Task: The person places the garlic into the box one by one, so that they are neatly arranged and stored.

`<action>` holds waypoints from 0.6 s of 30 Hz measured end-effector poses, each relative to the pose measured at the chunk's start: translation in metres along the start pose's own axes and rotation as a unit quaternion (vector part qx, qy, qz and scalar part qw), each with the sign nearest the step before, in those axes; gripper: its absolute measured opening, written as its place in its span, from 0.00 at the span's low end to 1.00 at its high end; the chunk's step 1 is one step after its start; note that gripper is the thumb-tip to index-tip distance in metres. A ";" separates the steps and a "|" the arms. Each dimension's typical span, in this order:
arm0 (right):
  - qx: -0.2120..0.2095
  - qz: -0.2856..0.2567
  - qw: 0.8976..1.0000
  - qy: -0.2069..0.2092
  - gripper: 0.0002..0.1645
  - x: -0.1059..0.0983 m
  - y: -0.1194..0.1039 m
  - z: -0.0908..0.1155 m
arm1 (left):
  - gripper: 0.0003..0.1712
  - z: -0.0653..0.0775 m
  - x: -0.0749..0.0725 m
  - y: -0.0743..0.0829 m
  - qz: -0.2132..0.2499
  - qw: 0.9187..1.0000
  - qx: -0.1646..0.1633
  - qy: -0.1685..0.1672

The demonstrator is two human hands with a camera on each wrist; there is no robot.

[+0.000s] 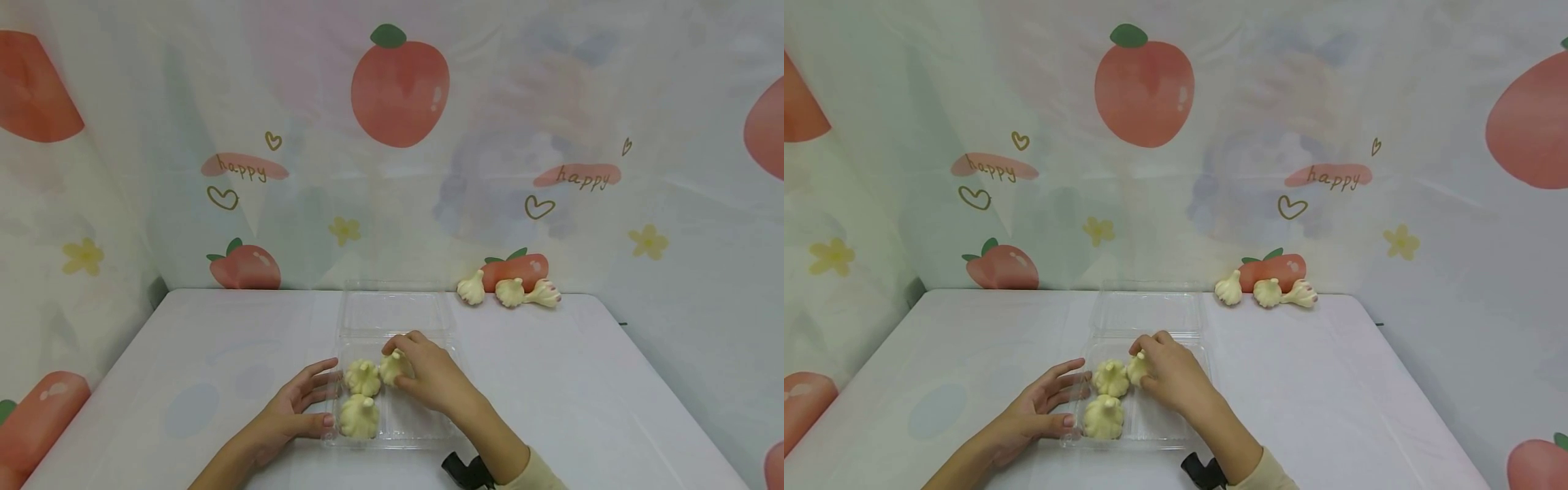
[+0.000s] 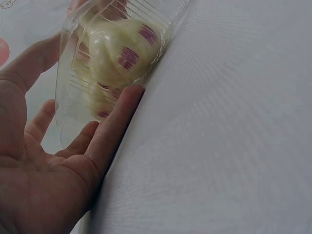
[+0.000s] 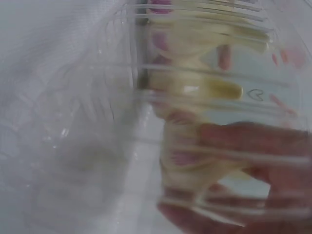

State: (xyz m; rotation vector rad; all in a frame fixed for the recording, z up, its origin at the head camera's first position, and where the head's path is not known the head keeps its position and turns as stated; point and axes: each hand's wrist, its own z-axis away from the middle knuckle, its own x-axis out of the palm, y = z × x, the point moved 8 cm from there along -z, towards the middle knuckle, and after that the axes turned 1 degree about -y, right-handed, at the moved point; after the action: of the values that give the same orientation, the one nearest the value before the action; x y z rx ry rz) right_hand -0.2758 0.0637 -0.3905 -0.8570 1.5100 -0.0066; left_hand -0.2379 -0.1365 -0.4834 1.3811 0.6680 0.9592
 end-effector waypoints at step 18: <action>0.010 0.015 0.999 -0.027 0.24 0.011 0.009 -0.002 | 0.49 -0.001 0.000 0.000 -0.001 1.000 -0.001 0.002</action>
State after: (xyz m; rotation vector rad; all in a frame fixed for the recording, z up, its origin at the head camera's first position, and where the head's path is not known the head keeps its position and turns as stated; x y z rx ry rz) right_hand -0.2809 0.0639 -0.4042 -0.8131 1.4691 0.0232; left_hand -0.2386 -0.1360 -0.4837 1.3767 0.6712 0.9618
